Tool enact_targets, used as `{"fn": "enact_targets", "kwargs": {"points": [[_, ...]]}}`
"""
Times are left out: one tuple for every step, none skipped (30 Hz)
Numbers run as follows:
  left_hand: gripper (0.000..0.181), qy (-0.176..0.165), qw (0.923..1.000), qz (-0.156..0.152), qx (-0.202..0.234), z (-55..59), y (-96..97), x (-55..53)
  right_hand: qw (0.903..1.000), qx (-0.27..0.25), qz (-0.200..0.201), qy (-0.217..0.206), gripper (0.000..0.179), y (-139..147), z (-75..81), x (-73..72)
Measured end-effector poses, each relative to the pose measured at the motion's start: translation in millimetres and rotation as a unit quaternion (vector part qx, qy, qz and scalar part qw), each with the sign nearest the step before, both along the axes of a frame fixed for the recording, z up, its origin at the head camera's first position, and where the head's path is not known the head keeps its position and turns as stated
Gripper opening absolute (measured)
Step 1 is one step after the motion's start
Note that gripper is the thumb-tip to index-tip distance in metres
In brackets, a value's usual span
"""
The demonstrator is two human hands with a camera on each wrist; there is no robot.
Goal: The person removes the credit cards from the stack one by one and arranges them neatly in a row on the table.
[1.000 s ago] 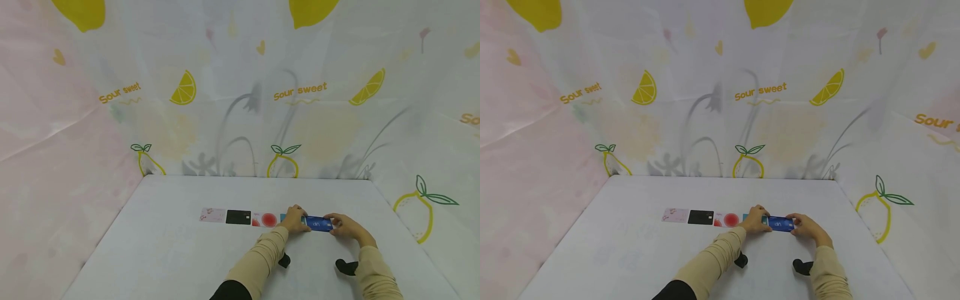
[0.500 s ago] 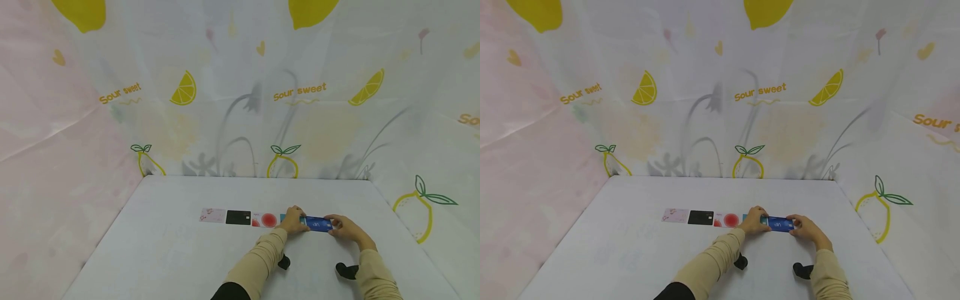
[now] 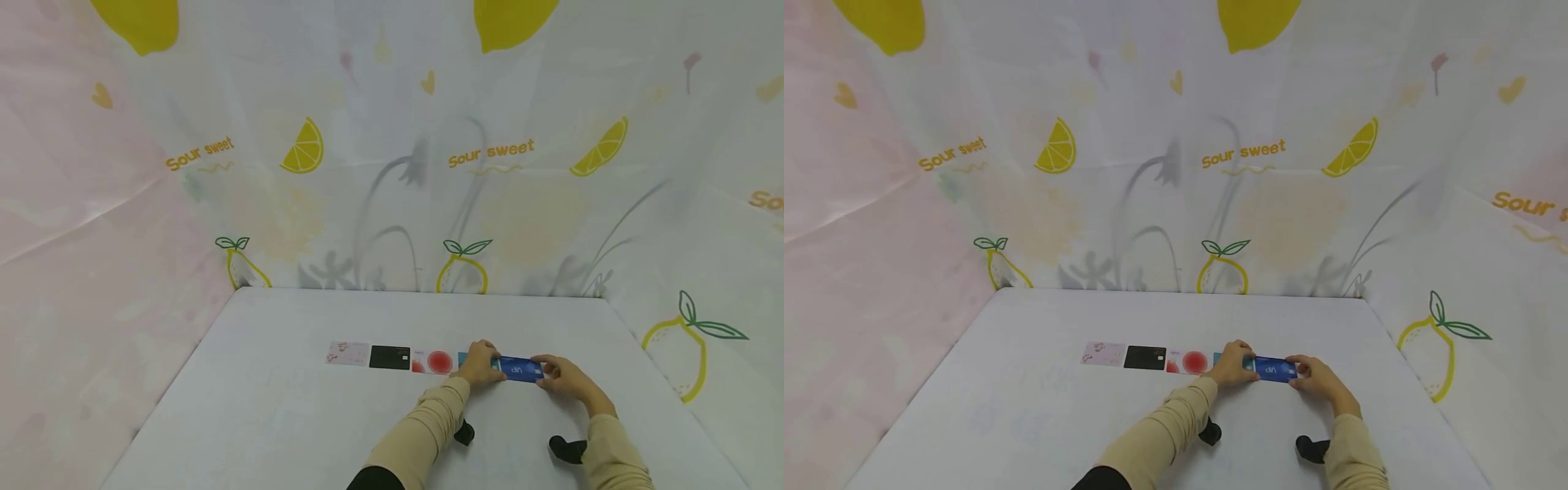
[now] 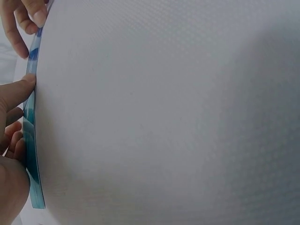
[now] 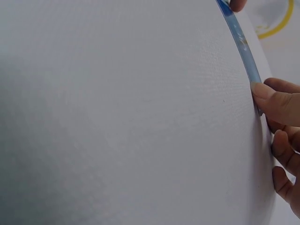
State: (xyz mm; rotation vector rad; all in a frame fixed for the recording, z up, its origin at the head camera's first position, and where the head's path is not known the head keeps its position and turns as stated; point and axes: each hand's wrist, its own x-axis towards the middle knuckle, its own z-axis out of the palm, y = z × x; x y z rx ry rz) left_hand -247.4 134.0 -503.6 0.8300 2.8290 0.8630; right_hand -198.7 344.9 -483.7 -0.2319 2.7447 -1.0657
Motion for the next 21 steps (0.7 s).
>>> {"fn": "enact_targets", "kwargs": {"points": [[0.039, 0.002, 1.0000, -0.002, 0.000, 0.7, 0.2, 0.4, 1.0000, 0.001, 0.001, 0.002, 0.048, 0.1, 0.2, 0.2], [0.039, 0.003, 1.0000, -0.003, 0.000, 1.4, 0.4, 0.8, 1.0000, 0.000, -0.001, 0.003, 0.048, 0.2, 0.0, 0.1], [0.039, 0.005, 1.0000, -0.003, -0.002, 1.5, 0.9, 0.9, 1.0000, 0.002, 0.001, 0.005, 0.048, 0.5, 0.1, 0.2], [0.039, 0.006, 1.0000, -0.003, -0.003, 1.9, 1.2, 1.1, 1.0000, 0.003, -0.001, 0.006, 0.048, 0.5, 0.0, 0.1], [0.038, 0.008, 1.0000, -0.002, -0.004, 2.1, 1.4, 1.4, 1.0000, 0.004, -0.001, 0.006, 0.048, 0.4, 0.2, 0.2], [0.038, 0.010, 0.9999, -0.002, -0.006, 2.1, 1.6, 1.5, 1.0000, 0.005, -0.003, 0.006, 0.048, 0.5, 0.0, 0.1], [0.038, 0.012, 0.9999, -0.001, -0.006, 2.2, 1.6, 1.6, 1.0000, 0.006, -0.005, 0.004, 0.048, 0.5, -0.2, 0.0], [0.038, 0.014, 0.9999, 0.000, -0.006, 2.5, 0.8, 1.4, 1.0000, 0.006, -0.006, 0.003, 0.048, -0.2, -0.6, -1.1], [0.038, 0.017, 0.9998, 0.001, -0.007, 2.8, -0.1, 1.3, 1.0000, 0.008, -0.003, 0.003, 0.048, -0.7, -0.9, -2.1], [0.038, 0.019, 0.9998, 0.001, -0.006, 3.5, -1.3, 1.3, 1.0000, 0.009, -0.001, 0.004, 0.048, -1.5, -1.2, -3.1], [0.037, 0.021, 0.9998, 0.002, -0.006, 4.0, -2.5, 1.0, 0.9999, 0.010, 0.001, 0.004, 0.048, -2.5, -1.4, -4.1], [0.037, 0.022, 0.9997, 0.003, -0.006, 4.4, -3.7, 0.7, 0.9999, 0.012, 0.002, 0.005, 0.048, -3.4, -1.6, -5.1], [0.037, 0.021, 0.9997, 0.004, -0.006, 5.0, -4.9, 0.6, 0.9999, 0.014, 0.003, 0.005, 0.048, -4.6, -1.8, -6.2], [0.037, 0.020, 0.9998, 0.003, -0.006, 5.6, -5.2, 0.9, 0.9998, 0.018, 0.004, 0.006, 0.048, -5.0, -1.7, -6.2], [0.037, 0.020, 0.9998, 0.004, -0.006, 5.8, -5.4, 1.1, 0.9998, 0.020, 0.003, 0.006, 0.047, -5.4, -1.5, -6.2], [0.037, 0.019, 0.9998, 0.004, -0.007, 6.1, -5.4, 1.4, 0.9997, 0.022, 0.003, 0.007, 0.047, -6.0, -1.1, -6.0], [0.037, 0.018, 0.9998, 0.005, -0.008, 6.1, -5.4, 1.6, 0.9997, 0.024, 0.002, 0.007, 0.047, -6.4, -1.0, -5.9], [0.038, 0.018, 0.9998, 0.006, -0.010, 6.1, -5.3, 1.8, 0.9997, 0.025, 0.002, 0.008, 0.047, -6.8, -0.9, -5.6], [0.037, 0.018, 0.9998, 0.006, -0.010, 5.8, -5.0, 1.9, 0.9997, 0.025, 0.001, 0.009, 0.047, -7.1, -1.3, -5.2], [0.038, 0.019, 0.9998, 0.006, -0.010, 5.1, -4.7, 1.8, 0.9996, 0.023, -0.002, 0.015, 0.047, -7.4, -1.8, -4.4], [0.038, 0.021, 0.9997, 0.004, -0.007, 4.6, -4.4, 1.8, 0.9995, 0.019, -0.009, 0.022, 0.048, -7.7, -2.9, -3.2]]}}
